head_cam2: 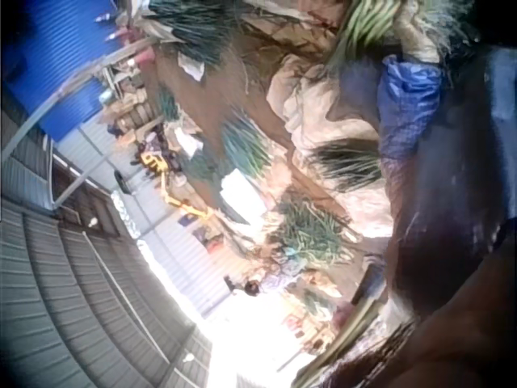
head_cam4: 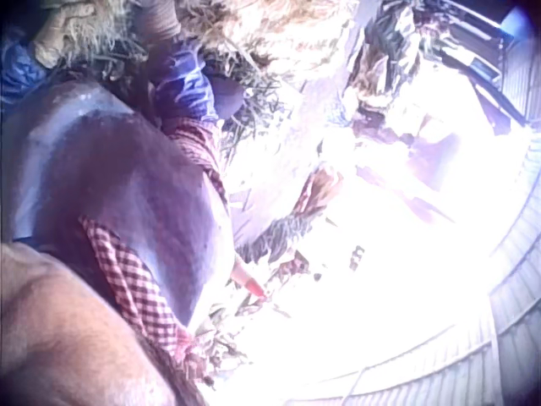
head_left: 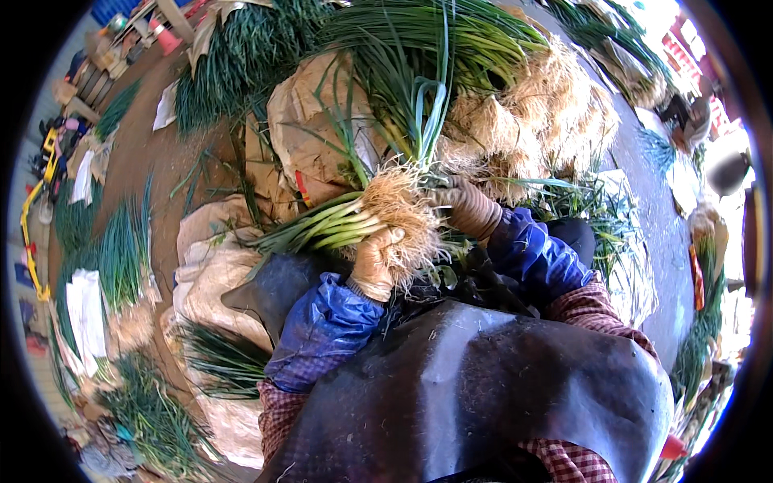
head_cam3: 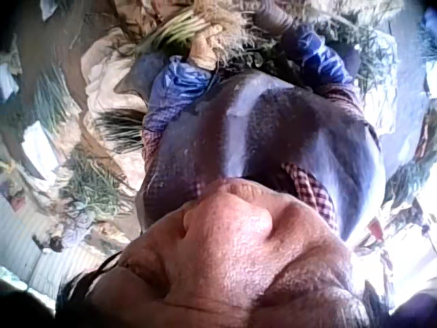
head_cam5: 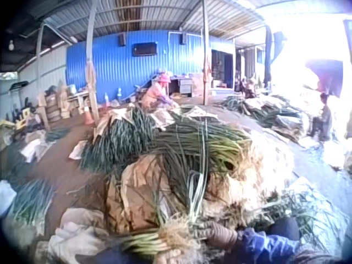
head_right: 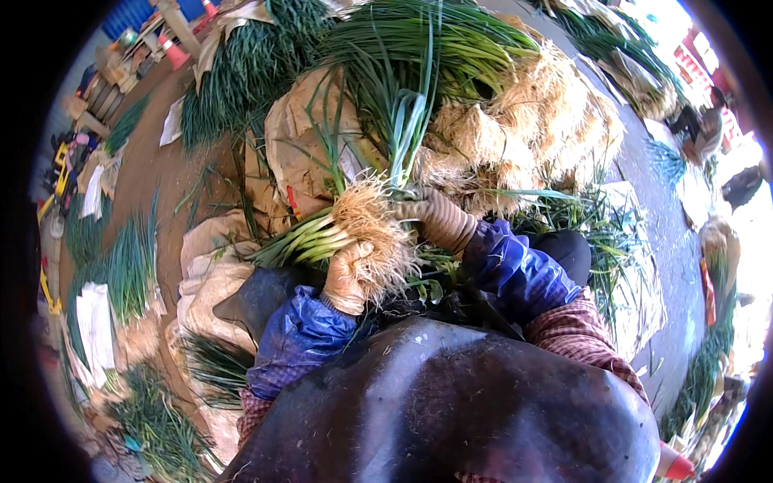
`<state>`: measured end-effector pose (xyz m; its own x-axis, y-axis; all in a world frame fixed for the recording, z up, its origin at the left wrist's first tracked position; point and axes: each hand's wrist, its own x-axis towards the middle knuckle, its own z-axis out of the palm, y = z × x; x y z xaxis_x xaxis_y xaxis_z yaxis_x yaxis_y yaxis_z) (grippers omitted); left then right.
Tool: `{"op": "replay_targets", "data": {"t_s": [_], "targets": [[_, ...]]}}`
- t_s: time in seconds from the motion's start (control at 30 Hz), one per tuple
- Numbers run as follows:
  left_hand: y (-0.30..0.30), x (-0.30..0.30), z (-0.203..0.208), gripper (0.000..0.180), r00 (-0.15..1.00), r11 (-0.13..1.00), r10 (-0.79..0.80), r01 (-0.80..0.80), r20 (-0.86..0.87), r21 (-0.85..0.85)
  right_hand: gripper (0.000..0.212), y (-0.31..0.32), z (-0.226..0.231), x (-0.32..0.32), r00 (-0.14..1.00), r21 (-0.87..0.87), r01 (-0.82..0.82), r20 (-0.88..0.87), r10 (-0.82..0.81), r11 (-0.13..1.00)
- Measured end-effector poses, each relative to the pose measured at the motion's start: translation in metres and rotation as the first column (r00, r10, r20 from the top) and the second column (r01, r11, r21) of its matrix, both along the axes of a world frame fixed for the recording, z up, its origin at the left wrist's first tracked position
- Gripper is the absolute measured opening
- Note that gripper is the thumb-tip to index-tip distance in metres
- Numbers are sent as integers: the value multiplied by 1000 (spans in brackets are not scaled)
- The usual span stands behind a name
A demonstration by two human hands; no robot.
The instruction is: The person cleans green onions by hand, peeling away the outer skins and removing loose debris from the roots before setting them aside.
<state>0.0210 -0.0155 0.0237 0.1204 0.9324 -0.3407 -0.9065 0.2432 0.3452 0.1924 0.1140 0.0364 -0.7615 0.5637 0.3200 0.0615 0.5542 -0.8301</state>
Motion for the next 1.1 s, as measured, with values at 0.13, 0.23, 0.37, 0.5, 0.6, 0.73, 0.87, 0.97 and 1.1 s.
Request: {"op": "replay_targets", "data": {"t_s": [0.13,0.23,0.37,0.5,0.6,0.73,0.87,0.97,1.1], "targets": [[-1,4,5,38,992,999,-36,33,118,23,19,-1,27,6,955,-657,-256,-57,292,709],[-4,2,15,43,999,987,-5,-4,51,163,25,-33,32,-3,795,-636,-403,113,596,658],[0,-4,7,56,977,982,-3,-37,212,183,39,-41,26,15,324,-493,-360,731,601,792],[6,-2,2,55,967,970,-125,72,221,233,61,14,-37,62,883,-723,-217,141,447,656],[8,3,0,51,987,982,-121,103,110,156,59,13,-30,42,952,-829,-304,-283,117,469],[13,-14,-40,51,913,949,-287,231,289,214,27,17,-56,-11,964,-677,-11,-203,-173,736],[8,0,-19,54,988,987,-129,120,84,102,15,-16,2,-8,942,-330,318,1,-336,889],[6,-2,-4,55,992,988,-95,85,79,126,14,-27,32,10,978,36,206,-40,-204,978],[7,-1,5,58,995,988,-54,41,87,147,15,-37,32,26,979,205,126,-181,-89,971]]}}
